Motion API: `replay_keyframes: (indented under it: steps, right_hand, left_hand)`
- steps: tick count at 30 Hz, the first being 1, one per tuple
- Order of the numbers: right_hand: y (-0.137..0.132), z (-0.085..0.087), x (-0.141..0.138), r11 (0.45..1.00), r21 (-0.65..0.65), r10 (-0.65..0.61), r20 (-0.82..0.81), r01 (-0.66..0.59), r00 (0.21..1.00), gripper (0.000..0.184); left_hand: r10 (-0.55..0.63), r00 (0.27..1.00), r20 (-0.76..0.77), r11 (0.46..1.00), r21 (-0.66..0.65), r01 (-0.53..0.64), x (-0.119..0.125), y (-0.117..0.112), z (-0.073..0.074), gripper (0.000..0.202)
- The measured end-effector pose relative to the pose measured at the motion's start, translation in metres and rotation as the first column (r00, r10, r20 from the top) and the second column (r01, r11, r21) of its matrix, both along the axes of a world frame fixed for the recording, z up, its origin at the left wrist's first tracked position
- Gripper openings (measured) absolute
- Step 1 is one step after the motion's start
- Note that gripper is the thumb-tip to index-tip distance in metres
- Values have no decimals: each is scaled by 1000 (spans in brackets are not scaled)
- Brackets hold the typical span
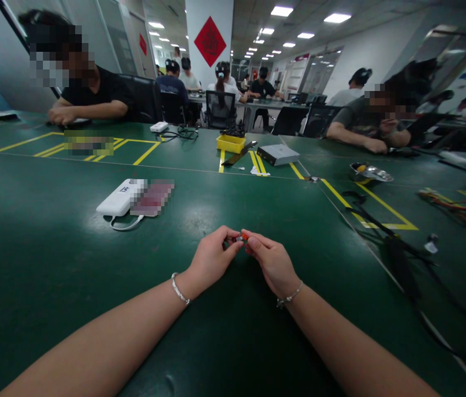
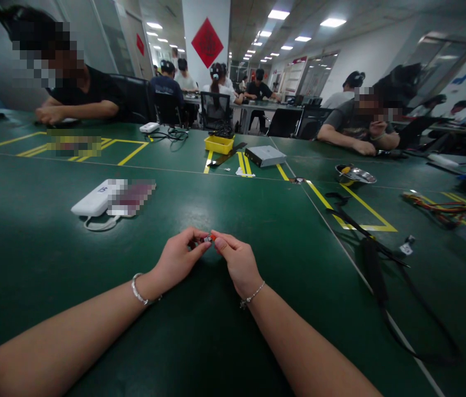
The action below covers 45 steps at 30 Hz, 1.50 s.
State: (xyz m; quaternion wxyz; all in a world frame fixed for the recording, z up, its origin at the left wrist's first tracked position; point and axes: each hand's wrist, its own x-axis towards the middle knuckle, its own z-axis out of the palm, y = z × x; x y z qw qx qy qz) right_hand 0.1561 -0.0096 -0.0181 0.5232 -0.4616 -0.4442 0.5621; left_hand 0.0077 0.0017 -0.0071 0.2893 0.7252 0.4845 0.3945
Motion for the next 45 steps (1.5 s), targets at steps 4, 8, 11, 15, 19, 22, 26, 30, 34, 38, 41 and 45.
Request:
replay_keyframes:
  steps: [4,8,11,15,19,22,26,30,34,38,41,45]
  right_hand:
    - [-3,1,-2,999,1,35,0,-35,999,33]
    - [-3,1,-2,999,-5,40,-2,-40,999,30]
    - [-2,0,-1,998,-10,56,-3,-56,998,31]
    - [-2,0,1,997,-13,81,-10,-81,997,33]
    - [-2,-1,1,996,-27,90,-16,-91,996,34]
    - [-2,0,1,995,-30,96,-17,-97,995,33]
    - [-2,5,1,997,-31,77,4,-77,997,30]
    - [-1,12,0,1000,6,-15,131,15,991,21]
    - [9,17,16,993,96,-92,345,63,934,20]
    - [28,20,71,934,225,-358,625,279,694,28]
    - [34,21,126,863,273,-426,846,425,322,30]
    - [30,16,181,813,156,-260,960,561,109,27]
  left_hand:
    - [45,999,-23,999,18,-45,-1,0,0,12]
    - [40,999,-21,999,28,-40,-2,0,0,12]
    - [24,1000,-11,999,25,-24,-3,0,0,13]
    - [11,1000,-1,1000,8,-11,-4,1,0,13]
    - [8,1000,-9,1000,-11,-9,-6,3,-1,13]
    - [7,1000,-3,1000,-10,-7,-6,4,-1,11]
    - [-15,1000,18,1000,-24,15,-5,3,-1,11]
    - [-101,995,-4,995,-25,101,-2,2,-2,13]
    - [-158,987,-44,988,-3,158,-2,3,-2,27]
    - [-62,993,-100,997,44,66,-5,6,-3,26]
    - [5,990,-139,998,59,3,-8,10,-4,25]
    - [15,974,-226,998,59,-2,-9,12,-6,21]
